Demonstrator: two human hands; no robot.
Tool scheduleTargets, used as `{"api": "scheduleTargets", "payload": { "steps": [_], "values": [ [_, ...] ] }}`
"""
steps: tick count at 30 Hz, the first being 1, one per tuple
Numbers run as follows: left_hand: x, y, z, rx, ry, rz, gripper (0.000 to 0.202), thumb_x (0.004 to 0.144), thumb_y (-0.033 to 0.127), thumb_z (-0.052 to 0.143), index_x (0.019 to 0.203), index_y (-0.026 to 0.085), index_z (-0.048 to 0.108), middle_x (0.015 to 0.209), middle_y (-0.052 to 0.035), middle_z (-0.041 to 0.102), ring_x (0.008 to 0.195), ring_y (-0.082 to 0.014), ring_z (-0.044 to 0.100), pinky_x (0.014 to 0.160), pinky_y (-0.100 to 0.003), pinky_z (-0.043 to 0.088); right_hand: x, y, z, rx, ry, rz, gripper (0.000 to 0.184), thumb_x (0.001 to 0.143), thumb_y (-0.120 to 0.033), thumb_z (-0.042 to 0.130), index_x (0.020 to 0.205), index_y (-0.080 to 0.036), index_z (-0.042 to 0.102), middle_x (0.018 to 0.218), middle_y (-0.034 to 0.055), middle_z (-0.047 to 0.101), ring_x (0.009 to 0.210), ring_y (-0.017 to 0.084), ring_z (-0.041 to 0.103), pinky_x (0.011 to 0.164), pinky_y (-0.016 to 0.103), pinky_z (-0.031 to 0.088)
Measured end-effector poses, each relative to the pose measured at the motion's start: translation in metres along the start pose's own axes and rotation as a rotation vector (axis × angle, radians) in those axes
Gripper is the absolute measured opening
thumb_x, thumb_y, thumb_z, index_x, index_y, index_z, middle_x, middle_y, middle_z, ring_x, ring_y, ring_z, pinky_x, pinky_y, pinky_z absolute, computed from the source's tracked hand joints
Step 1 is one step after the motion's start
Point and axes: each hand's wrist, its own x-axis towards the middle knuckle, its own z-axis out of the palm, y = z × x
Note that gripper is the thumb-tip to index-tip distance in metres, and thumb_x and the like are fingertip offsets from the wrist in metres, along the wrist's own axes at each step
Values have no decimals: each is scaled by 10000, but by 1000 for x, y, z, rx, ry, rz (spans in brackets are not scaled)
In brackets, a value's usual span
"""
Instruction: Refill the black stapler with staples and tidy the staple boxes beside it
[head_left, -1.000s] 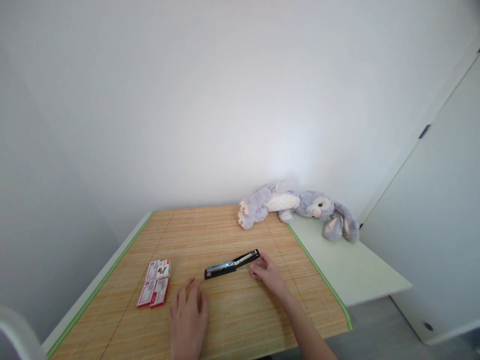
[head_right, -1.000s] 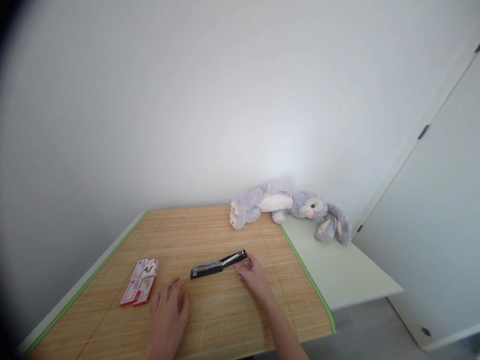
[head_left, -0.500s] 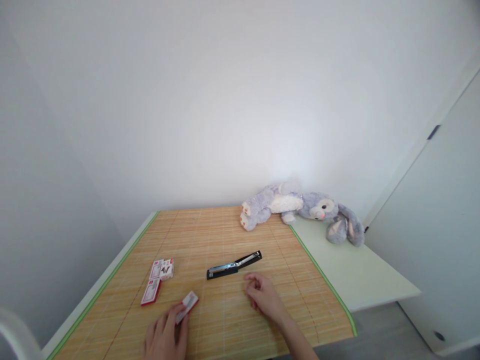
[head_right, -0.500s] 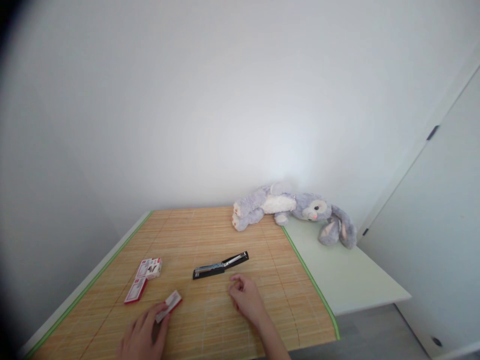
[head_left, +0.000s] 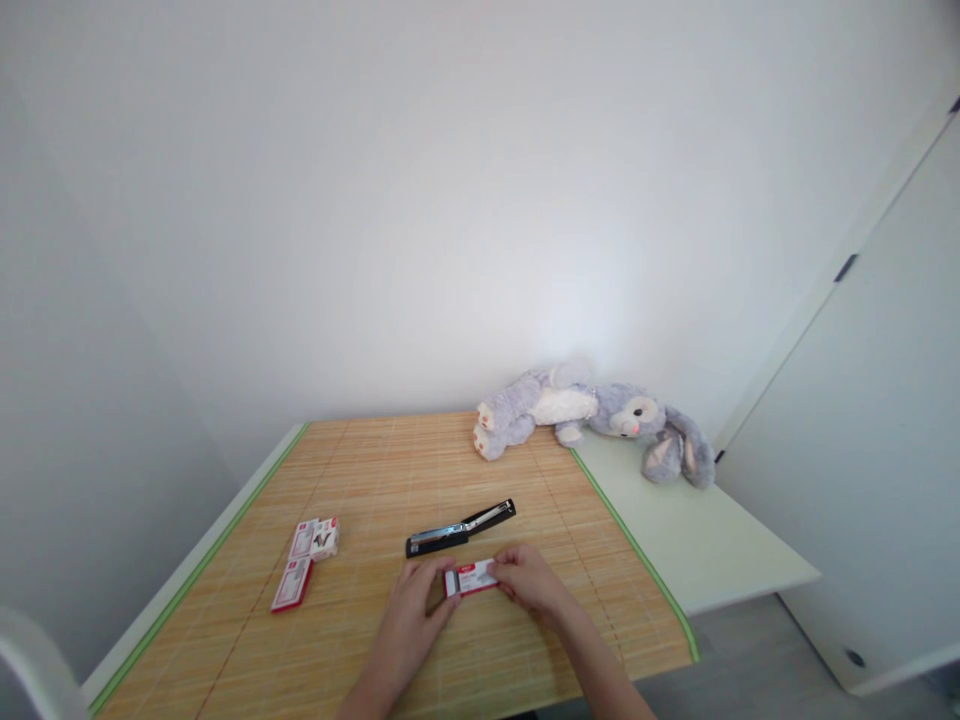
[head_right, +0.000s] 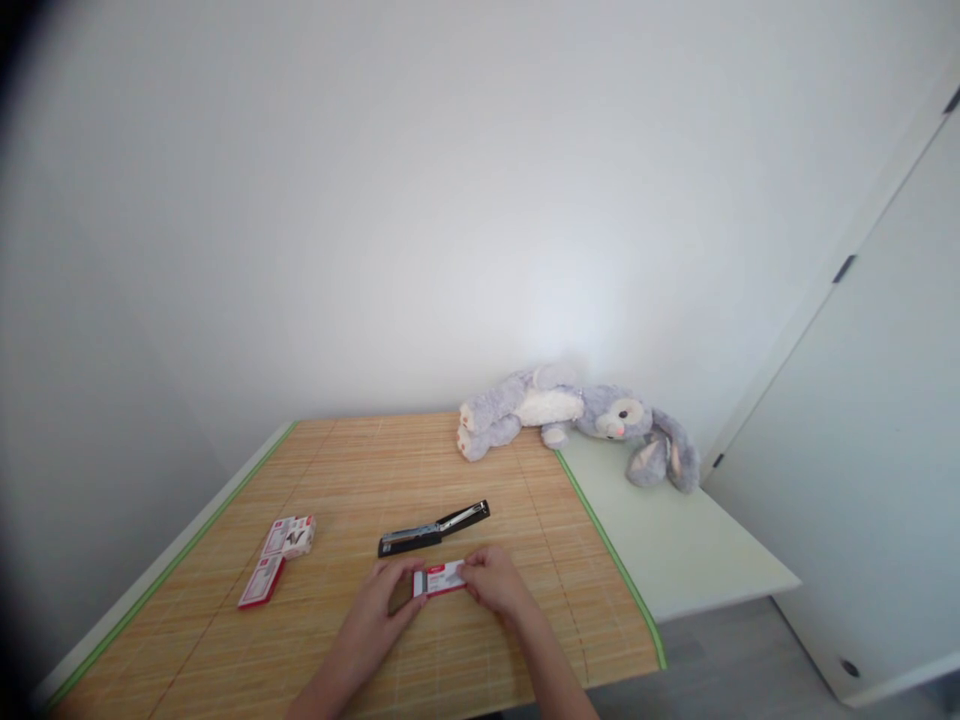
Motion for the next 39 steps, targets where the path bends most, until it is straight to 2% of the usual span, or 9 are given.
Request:
{"api": "scheduleTargets", "payload": {
  "steps": [5, 9, 13, 16, 19, 24, 29, 34, 39],
  "values": [
    [-2, -8, -12, -29, -3, -16, 370, 883, 327, 601, 1245, 267, 647, 1245, -82, 665, 1209, -269, 589, 1085, -484, 463, 4, 5, -17, -122, 62, -19, 250, 822, -371, 593, 653, -187, 597, 458, -71, 454, 412, 83, 369, 448, 209, 258],
    [-4, -9, -13, -41, 8, -11, 379, 886, 321, 591, 1258, 262, 638, 1261, -80, 662, 1218, -267, 585, 1099, -492, 450, 1, -2, -20, -271, 198, -125, 165, 805, -331, 642, 786, -170, 671, 625, -16, 614, 577, 121, 531, 554, 221, 357],
    [-4, -11, -12, -40, 11, -30, 397, 878, 341, 599, 1265, 258, 640, 1248, -85, 671, 1215, -277, 590, 1099, -506, 451, -5, -24, -1, -449, 261, -237, 206, 840, -356, 633, 963, -218, 725, 780, 15, 708, 719, 163, 619, 640, 249, 396],
    [-4, -11, -11, -38, 12, -25, 403, 870, 347, 616, 1263, 264, 648, 1245, -82, 675, 1215, -275, 594, 1094, -490, 459, -6, -43, 22, -596, 209, -305, 158, 789, -372, 696, 877, -267, 773, 855, 27, 751, 832, 205, 662, 704, 278, 419],
    [-4, -10, -12, -32, 21, -13, 401, 864, 337, 631, 1259, 274, 654, 1241, -78, 680, 1207, -265, 599, 1074, -456, 473, -1, -55, 40, -733, 152, -329, 103, 718, -308, 736, 793, -272, 796, 851, 52, 768, 870, 255, 686, 737, 314, 443],
    [-4, -3, -15, -27, 20, 10, 376, 865, 305, 634, 1237, 272, 667, 1234, -75, 684, 1197, -251, 599, 1057, -419, 477, 5, -62, 50, -863, 113, -348, 108, 679, -179, 695, 695, -224, 791, 798, 108, 767, 806, 284, 704, 705, 333, 455],
    [-4, -4, -15, -38, 13, -1, 389, 864, 308, 636, 1251, 269, 664, 1242, -81, 680, 1201, -263, 597, 1065, -442, 473, 3, -60, 40, -827, 90, -428, 130, 724, -240, 677, 777, -247, 796, 799, 66, 770, 793, 244, 690, 702, 306, 436],
    [-6, -11, -12, -38, 35, -10, 379, 868, 312, 636, 1245, 273, 661, 1231, -74, 676, 1190, -259, 605, 1062, -439, 479, -3, -49, 14, -681, 91, -462, 156, 790, -261, 633, 866, -234, 766, 727, -6, 726, 648, 143, 613, 603, 234, 382],
    [-6, -15, -10, -40, 38, -1, 370, 875, 313, 642, 1244, 294, 655, 1224, -58, 674, 1177, -252, 610, 1060, -437, 481, -9, -29, -9, -550, 110, -439, 184, 868, -315, 605, 882, -197, 745, 684, -16, 673, 614, 116, 564, 557, 209, 347]
  ]
}}
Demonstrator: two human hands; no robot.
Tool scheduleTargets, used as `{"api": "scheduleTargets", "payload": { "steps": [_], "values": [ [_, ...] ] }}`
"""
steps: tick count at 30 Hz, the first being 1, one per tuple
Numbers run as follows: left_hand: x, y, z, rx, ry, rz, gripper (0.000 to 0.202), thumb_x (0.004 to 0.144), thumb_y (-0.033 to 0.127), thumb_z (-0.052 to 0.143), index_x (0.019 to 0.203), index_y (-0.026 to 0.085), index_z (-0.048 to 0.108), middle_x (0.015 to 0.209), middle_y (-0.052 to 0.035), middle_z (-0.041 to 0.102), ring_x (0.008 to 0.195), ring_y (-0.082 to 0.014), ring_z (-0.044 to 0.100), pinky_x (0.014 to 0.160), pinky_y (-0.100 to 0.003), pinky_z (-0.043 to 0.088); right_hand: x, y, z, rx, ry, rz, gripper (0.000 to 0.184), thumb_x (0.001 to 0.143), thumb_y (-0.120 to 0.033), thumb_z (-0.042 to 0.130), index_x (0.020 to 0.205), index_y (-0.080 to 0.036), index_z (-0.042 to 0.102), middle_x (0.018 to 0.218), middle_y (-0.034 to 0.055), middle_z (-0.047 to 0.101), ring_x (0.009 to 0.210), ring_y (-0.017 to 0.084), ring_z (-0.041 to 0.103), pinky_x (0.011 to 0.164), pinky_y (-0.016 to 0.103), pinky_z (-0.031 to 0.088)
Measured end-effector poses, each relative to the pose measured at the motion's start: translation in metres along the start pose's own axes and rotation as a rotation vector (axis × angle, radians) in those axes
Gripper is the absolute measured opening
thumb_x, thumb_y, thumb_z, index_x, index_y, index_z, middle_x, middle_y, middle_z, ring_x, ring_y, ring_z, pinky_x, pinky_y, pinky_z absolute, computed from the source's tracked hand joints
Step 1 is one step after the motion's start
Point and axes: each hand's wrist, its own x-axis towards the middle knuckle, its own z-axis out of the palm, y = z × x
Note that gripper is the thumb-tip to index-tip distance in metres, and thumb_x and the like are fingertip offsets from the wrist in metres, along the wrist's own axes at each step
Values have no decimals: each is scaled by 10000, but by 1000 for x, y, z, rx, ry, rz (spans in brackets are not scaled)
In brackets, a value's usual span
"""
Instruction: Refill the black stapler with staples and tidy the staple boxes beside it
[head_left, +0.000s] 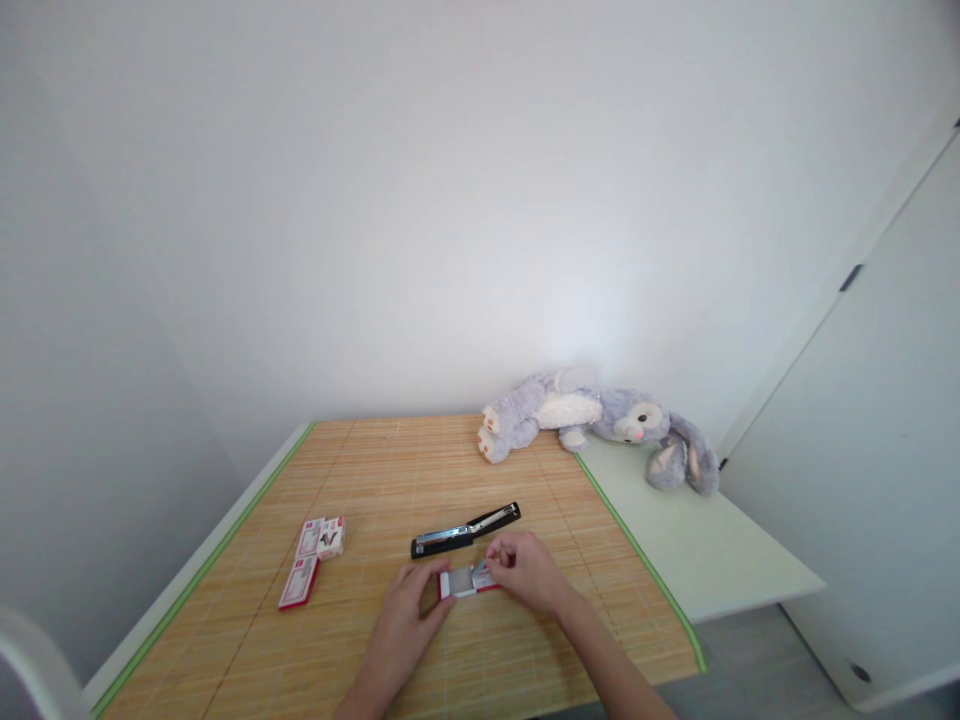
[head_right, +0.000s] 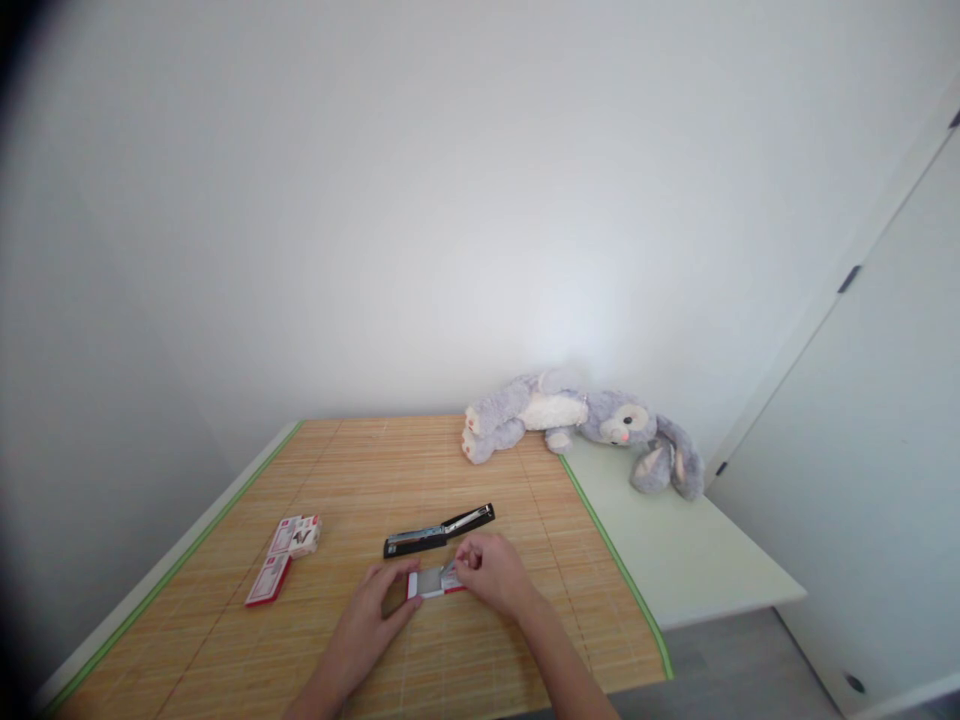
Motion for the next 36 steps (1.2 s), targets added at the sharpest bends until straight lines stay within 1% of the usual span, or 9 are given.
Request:
{"api": "scheduleTargets", "payload": {
  "steps": [5, 10, 16, 21, 24, 26, 30, 32, 36],
  "values": [
    [1, -1, -3, 39, 8, 28, 396, 875, 343, 656, 1269, 308, 636, 1261, -60, 650, 1214, -263, 579, 1075, -451, 460, -13, 17, -2, 76, 6, 23, 207, 883, -355, 613, 892, -190, 738, 679, -22, 652, 608, 113, 544, 553, 208, 349],
    [0, 3, -8, 106, -23, -27, 389, 869, 421, 660, 1235, 288, 657, 1087, -59, 687, 1062, -270, 622, 972, -440, 491, -21, 25, -9, 84, 9, 30, 391, 771, -358, 752, 1145, -251, 711, 718, -47, 657, 652, 132, 573, 617, 225, 379],
    [5, 13, 0, 149, -92, -32, 344, 881, 435, 641, 1198, 313, 692, 1101, -54, 711, 1091, -281, 610, 971, -438, 456, -16, 12, -2, 53, -103, -26, 283, 791, -354, 733, 1067, -295, 745, 775, -47, 701, 684, 129, 591, 631, 217, 368],
    [2, 2, -1, 37, -127, -18, 490, 853, 458, 682, 1317, 310, 633, 1151, -67, 706, 1108, -278, 610, 1014, -445, 453, -8, 6, 6, 17, -108, -23, 307, 743, -359, 778, 1038, -276, 751, 749, -46, 683, 665, 122, 586, 593, 208, 343],
    [0, -11, -9, -52, -60, -82, 431, 918, 495, 582, 1286, 277, 630, 1095, -62, 706, 986, -244, 641, 923, -406, 508, -6, 2, 4, -7, -106, -14, 413, 733, -424, 796, 1120, -290, 744, 737, -42, 680, 662, 129, 590, 583, 212, 334],
    [4, -20, -15, 0, 71, -128, 393, 950, 515, 505, 1203, 249, 647, 1036, -59, 694, 910, -236, 638, 857, -394, 523, -4, -3, 3, -22, -91, -15, 474, 749, -464, 785, 1195, -319, 724, 731, -43, 686, 656, 133, 593, 592, 218, 337],
    [20, -34, -23, 283, 293, -114, 475, 904, 509, 564, 1299, 246, 587, 1220, -80, 637, 1148, -287, 564, 1018, -465, 441, 4, -17, 10, -60, -104, -39, 323, 800, -417, 736, 1116, -357, 766, 741, -44, 712, 643, 128, 586, 590, 225, 327],
    [27, -36, -23, 394, 249, -134, 505, 881, 498, 600, 1339, 286, 578, 1316, -72, 604, 1229, -301, 514, 1040, -476, 406, 8, -21, 15, -87, -114, -41, 231, 816, -381, 714, 1031, -346, 794, 729, -40, 714, 631, 127, 576, 579, 228, 316],
    [32, -31, -24, 459, 94, -144, 333, 894, 484, 600, 1191, 357, 680, 1332, -26, 617, 1223, -285, 513, 989, -441, 397, 14, -29, 18, -120, -94, -62, 193, 847, -359, 683, 993, -314, 800, 729, -27, 717, 648, 134, 579, 592, 228, 317]
  ]
}}
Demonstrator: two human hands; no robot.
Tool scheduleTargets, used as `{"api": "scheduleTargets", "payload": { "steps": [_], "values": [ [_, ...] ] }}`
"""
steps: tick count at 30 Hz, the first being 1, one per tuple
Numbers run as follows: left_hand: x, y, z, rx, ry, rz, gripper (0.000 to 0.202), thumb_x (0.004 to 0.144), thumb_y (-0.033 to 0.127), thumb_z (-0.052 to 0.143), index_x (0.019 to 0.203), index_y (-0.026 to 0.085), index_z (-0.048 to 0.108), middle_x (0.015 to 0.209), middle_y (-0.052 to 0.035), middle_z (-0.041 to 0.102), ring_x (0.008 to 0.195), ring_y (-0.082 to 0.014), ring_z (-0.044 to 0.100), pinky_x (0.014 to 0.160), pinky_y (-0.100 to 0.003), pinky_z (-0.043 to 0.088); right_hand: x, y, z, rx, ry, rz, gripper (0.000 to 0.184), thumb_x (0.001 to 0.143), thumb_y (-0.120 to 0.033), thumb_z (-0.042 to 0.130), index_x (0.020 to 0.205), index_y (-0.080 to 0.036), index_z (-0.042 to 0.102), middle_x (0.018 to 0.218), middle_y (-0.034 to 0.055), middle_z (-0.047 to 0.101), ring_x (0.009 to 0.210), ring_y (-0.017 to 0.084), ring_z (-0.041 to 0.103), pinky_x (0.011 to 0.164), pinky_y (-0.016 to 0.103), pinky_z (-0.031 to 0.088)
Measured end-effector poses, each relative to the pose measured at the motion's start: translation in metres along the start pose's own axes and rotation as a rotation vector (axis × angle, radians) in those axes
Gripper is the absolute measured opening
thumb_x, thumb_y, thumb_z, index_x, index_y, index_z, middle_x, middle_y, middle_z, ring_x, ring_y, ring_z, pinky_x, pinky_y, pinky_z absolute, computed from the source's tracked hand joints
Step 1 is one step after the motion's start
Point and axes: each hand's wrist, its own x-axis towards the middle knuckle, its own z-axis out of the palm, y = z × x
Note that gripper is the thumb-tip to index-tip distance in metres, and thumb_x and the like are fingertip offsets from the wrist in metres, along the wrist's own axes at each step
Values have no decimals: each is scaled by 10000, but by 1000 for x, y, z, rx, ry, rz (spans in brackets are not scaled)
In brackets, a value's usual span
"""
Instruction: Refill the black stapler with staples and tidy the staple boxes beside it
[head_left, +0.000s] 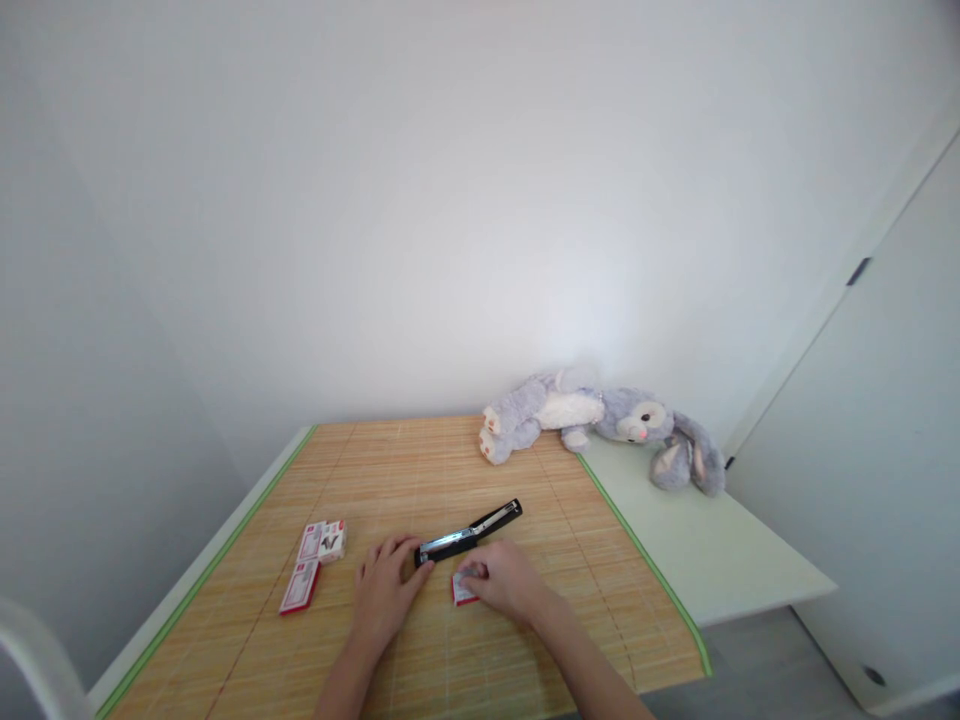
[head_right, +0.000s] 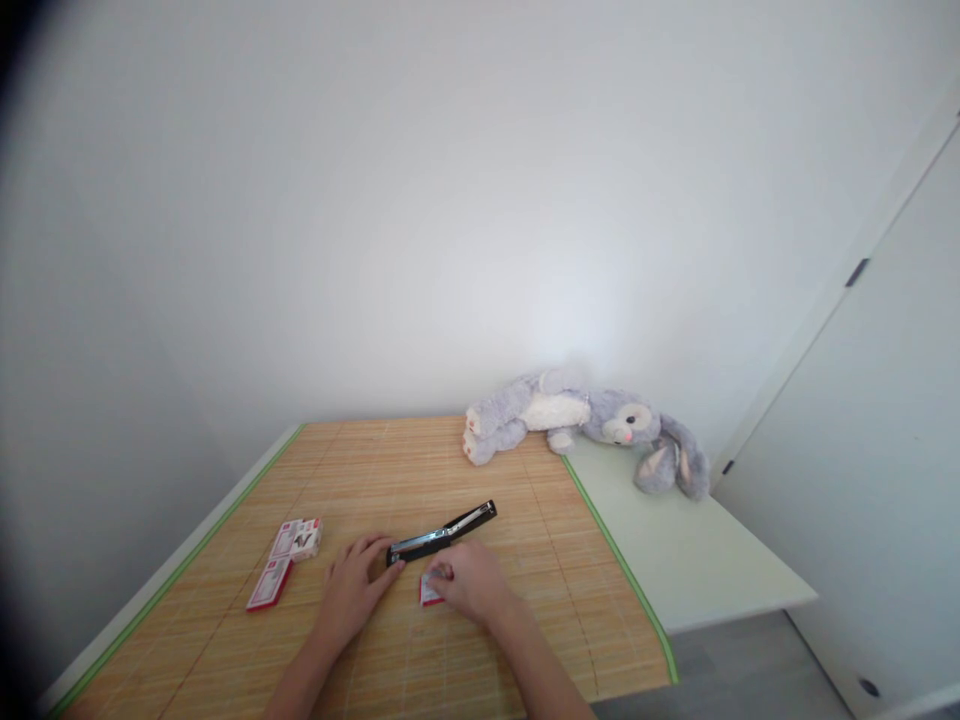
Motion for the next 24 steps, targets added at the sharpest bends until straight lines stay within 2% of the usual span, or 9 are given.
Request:
{"api": "scheduleTargets", "payload": {
  "steps": [8, 15, 20, 24],
  "values": [
    [-21, 10, -5, -55, -47, 47, 325, 894, 462, 615, 1196, 366, 685, 1296, -13, 633, 1207, -268, 514, 1005, -427, 379, 8, -15, -4, -56, 107, -24, 237, 955, -404, 574, 1049, -328, 777, 743, -25, 728, 655, 129, 589, 609, 231, 318],
    [-26, 12, -5, -73, -37, 44, 311, 885, 454, 638, 1179, 372, 698, 1296, -13, 632, 1207, -276, 519, 1016, -450, 368, 11, -21, 0, -91, 48, -48, 243, 951, -426, 577, 1072, -359, 776, 898, -19, 787, 786, 162, 671, 659, 228, 373],
    [-26, 13, -8, -77, -29, 53, 306, 882, 458, 646, 1173, 379, 701, 1280, -8, 638, 1200, -271, 527, 1020, -442, 371, 13, -26, -2, -124, 14, -38, 253, 943, -423, 575, 1071, -347, 779, 894, -5, 787, 812, 176, 683, 680, 235, 397],
    [-26, 13, -7, -75, -30, 41, 311, 875, 467, 653, 1168, 378, 705, 1269, -14, 645, 1189, -276, 536, 1003, -438, 383, 13, -22, -2, -115, 41, 8, 264, 880, -398, 659, 1121, -343, 751, 841, -13, 770, 785, 171, 673, 673, 231, 393]
  ]
}}
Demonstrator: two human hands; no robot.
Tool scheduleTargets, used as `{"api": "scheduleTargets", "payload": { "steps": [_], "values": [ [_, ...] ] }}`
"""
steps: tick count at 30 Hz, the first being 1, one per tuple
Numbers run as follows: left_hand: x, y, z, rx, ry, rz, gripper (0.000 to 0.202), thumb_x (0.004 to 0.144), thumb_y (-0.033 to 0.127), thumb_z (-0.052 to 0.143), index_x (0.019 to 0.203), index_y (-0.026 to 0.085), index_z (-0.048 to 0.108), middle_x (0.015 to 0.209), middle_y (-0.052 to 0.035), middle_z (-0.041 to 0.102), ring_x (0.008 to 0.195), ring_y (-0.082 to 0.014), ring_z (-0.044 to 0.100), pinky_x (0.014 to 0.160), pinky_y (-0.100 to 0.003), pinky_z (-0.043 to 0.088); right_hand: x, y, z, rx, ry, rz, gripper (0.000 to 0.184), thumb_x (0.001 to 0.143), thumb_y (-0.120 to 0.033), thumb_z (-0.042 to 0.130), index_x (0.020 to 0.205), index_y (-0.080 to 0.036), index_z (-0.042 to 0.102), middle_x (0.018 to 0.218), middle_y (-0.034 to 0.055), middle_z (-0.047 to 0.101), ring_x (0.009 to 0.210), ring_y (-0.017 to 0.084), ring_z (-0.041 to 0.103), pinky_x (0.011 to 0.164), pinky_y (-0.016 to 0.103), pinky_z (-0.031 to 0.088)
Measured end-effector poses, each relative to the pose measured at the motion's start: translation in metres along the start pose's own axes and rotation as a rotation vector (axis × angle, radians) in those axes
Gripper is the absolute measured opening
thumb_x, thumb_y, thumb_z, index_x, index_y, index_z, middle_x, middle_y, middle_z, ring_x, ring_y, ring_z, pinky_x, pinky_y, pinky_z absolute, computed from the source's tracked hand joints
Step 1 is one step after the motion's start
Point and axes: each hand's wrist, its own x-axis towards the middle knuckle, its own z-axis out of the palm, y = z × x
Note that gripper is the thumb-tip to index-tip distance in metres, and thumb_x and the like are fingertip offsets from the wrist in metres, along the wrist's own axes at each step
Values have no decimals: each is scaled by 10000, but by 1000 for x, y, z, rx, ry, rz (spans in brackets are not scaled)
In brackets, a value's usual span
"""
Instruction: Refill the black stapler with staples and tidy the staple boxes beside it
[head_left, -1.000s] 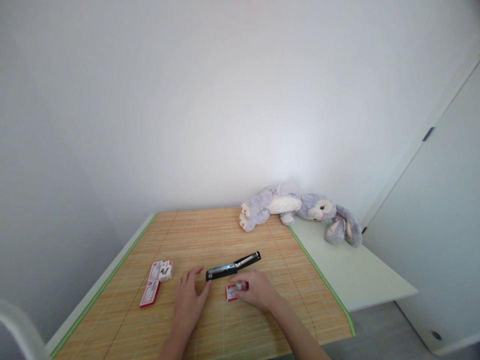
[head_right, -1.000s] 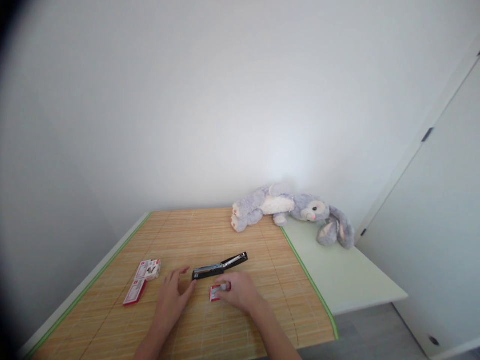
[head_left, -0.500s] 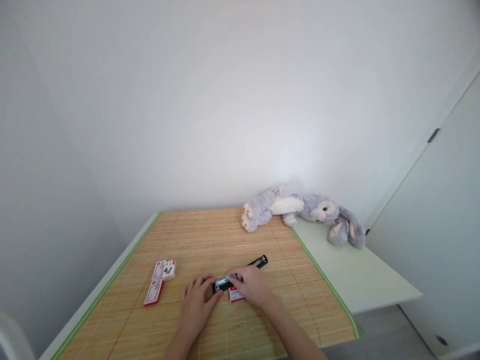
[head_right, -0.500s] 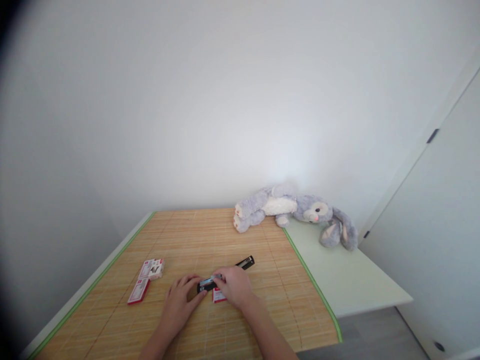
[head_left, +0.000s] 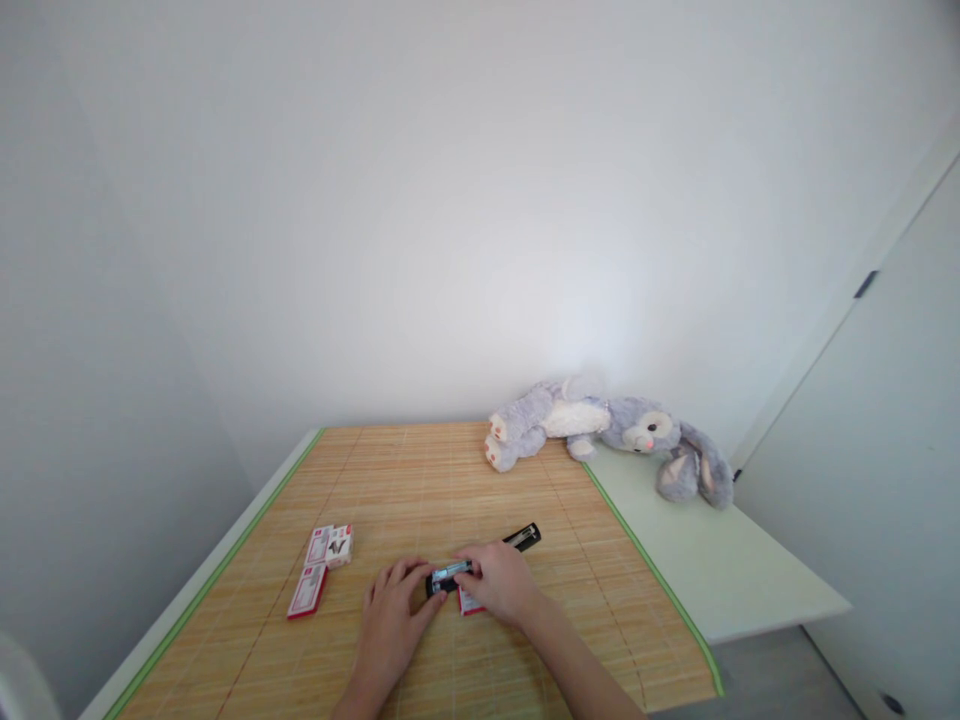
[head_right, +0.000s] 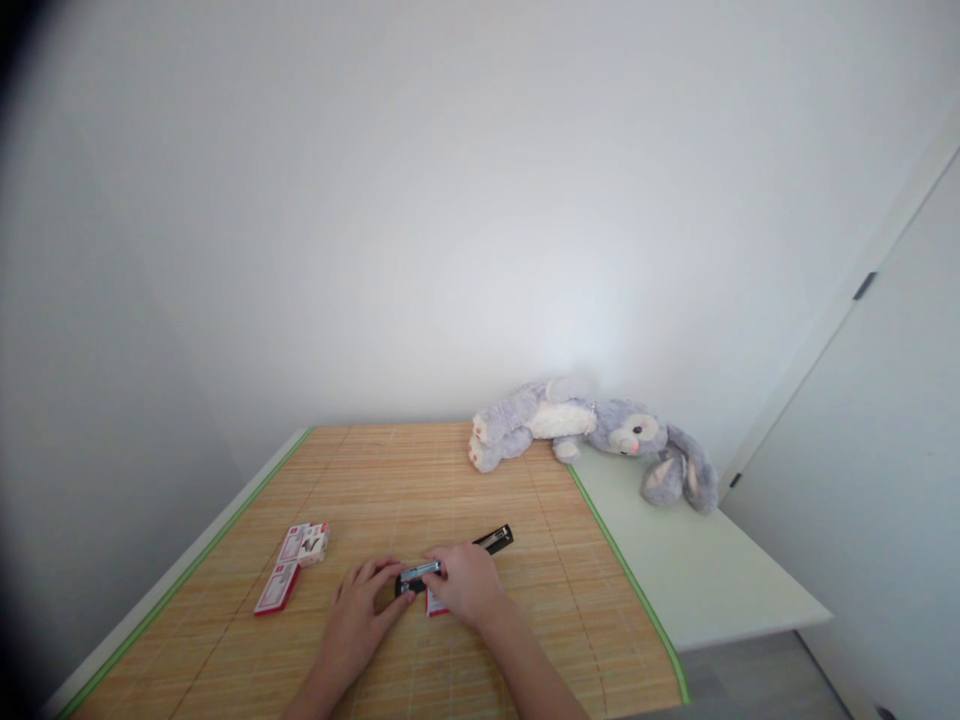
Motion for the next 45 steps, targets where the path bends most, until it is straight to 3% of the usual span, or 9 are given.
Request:
{"api": "scheduleTargets", "payload": {
  "steps": [8, 16, 20, 23, 26, 30, 33, 38, 45],
  "values": [
    [0, -1, 1, 0, 12, 6, 308, 875, 468, 654, 1165, 377, 706, 1267, -15, 652, 1189, -271, 541, 1008, -432, 383, -6, 9, 3, 0, 39, 103, 148, 874, -350, 659, 943, -268, 761, 789, 10, 743, 763, 173, 654, 671, 241, 378],
    [0, -2, 1, 8, 5, 9, 313, 877, 468, 650, 1170, 372, 702, 1271, -15, 644, 1198, -273, 531, 1009, -434, 380, -8, -6, 13, 77, -19, 40, 210, 867, -346, 647, 1042, -307, 757, 746, -22, 736, 694, 154, 643, 620, 235, 370],
    [0, -2, 1, -8, 3, 5, 309, 884, 465, 639, 1171, 369, 704, 1279, -23, 635, 1192, -277, 526, 1005, -442, 379, -14, 20, -18, 74, 132, 58, 247, 915, -331, 591, 1110, -289, 736, 800, 10, 722, 790, 182, 641, 738, 268, 433],
    [0, 0, 0, -21, -6, 5, 321, 889, 468, 628, 1183, 361, 700, 1285, -32, 631, 1195, -282, 519, 1013, -453, 374, -19, 51, -45, 34, 327, 35, 388, 849, -308, 674, 1234, -268, 679, 1162, 82, 692, 1154, 259, 574, 1031, 377, 402],
    [0, 1, -1, -24, -14, -3, 322, 892, 462, 623, 1188, 360, 697, 1289, -31, 630, 1198, -283, 516, 1021, -461, 368, -23, 81, -59, 189, 229, 64, 679, 702, -290, 793, 1347, -232, 591, 1377, 111, 588, 1310, 298, 487, 1136, 442, 340],
    [1, 1, -1, -20, -13, -13, 317, 891, 457, 622, 1186, 367, 697, 1293, -29, 632, 1195, -282, 519, 1022, -460, 369, -24, 99, -62, 411, 44, 62, 334, 764, -305, 723, 1077, -195, 686, 1075, 68, 724, 1041, 259, 660, 942, 403, 510],
    [1, 1, -1, -17, -11, -8, 319, 885, 459, 628, 1183, 370, 700, 1287, -27, 638, 1196, -283, 523, 1019, -454, 378, -21, 93, -65, 501, 6, 26, 284, 806, -390, 711, 1018, -206, 673, 1035, 43, 732, 1000, 237, 682, 874, 369, 547],
    [0, 1, 0, -10, 6, 11, 310, 885, 457, 629, 1174, 370, 703, 1271, -24, 642, 1184, -273, 536, 1026, -444, 384, -8, 63, -62, 734, -38, -67, 446, 806, -517, 743, 1127, -219, 660, 1175, 59, 711, 1152, 243, 645, 1008, 407, 497],
    [-1, -1, 1, 3, 2, 19, 316, 896, 462, 624, 1190, 369, 695, 1277, -20, 639, 1203, -275, 523, 1020, -436, 379, 11, 20, -26, 663, -49, -218, 363, 850, -324, 701, 1202, -239, 680, 1170, 43, 729, 1094, 212, 669, 987, 361, 494]
  ]
}}
